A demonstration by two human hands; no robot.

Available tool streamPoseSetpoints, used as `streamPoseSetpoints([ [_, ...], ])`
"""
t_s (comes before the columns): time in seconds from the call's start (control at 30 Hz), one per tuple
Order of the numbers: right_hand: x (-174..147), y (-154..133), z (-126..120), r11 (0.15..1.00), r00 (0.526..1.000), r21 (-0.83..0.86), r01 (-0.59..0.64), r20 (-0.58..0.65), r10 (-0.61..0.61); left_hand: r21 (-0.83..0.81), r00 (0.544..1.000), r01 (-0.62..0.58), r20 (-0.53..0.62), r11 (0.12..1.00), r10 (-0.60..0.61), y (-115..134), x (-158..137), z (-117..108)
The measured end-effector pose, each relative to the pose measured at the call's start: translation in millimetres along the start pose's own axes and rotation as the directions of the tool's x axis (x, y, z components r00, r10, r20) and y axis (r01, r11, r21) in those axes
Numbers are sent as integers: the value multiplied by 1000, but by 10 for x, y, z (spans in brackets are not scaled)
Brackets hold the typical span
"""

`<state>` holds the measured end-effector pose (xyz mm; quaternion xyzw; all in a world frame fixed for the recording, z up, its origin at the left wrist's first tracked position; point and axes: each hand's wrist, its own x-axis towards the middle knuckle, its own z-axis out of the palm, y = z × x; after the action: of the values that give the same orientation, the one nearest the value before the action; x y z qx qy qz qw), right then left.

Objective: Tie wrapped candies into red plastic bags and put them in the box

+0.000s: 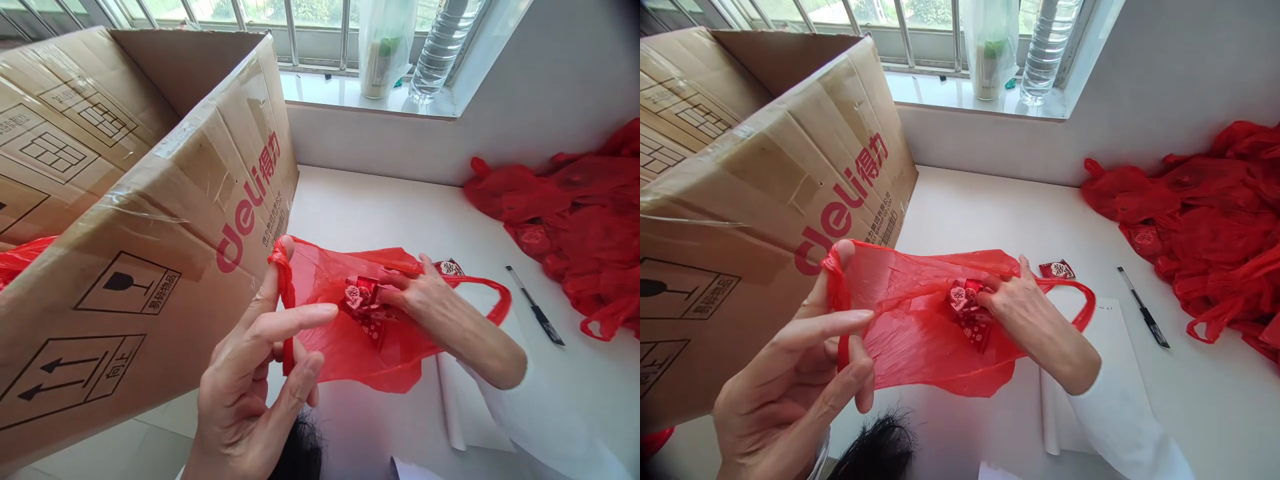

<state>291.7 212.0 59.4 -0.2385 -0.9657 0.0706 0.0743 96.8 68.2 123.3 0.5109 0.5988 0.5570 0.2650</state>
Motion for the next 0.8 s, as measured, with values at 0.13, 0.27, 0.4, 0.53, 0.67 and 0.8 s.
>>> streamPoseSetpoints([
  [0.13, -193, 65, -112, 999, 1000, -32, 2, -8, -2, -4, 999, -17, 38, 1000, 17, 9, -17, -11],
  [0.27, -261, 103, -86, 998, 999, -56, 2, 53, 1, 17, 988, -88, 127, 996, 85, -26, -26, -44],
  [0.4, -286, 128, -41, 996, 998, -83, -34, 50, 39, 94, 965, -135, 241, 986, 109, -78, -27, -93],
  [0.53, -389, 157, -98, 992, 996, -111, -58, 57, 64, 254, 940, -183, 327, 950, 93, -82, -48, -120],
  [0.67, -597, 94, -303, 999, 1000, -39, -27, 10, 27, 182, 990, 5, 139, 983, -31, 9, -80, -137],
  [0.8, -847, 53, -516, 999, 994, -15, -30, -106, 28, 267, 998, 49, -54, 962, -36, 110, -31, -184],
])
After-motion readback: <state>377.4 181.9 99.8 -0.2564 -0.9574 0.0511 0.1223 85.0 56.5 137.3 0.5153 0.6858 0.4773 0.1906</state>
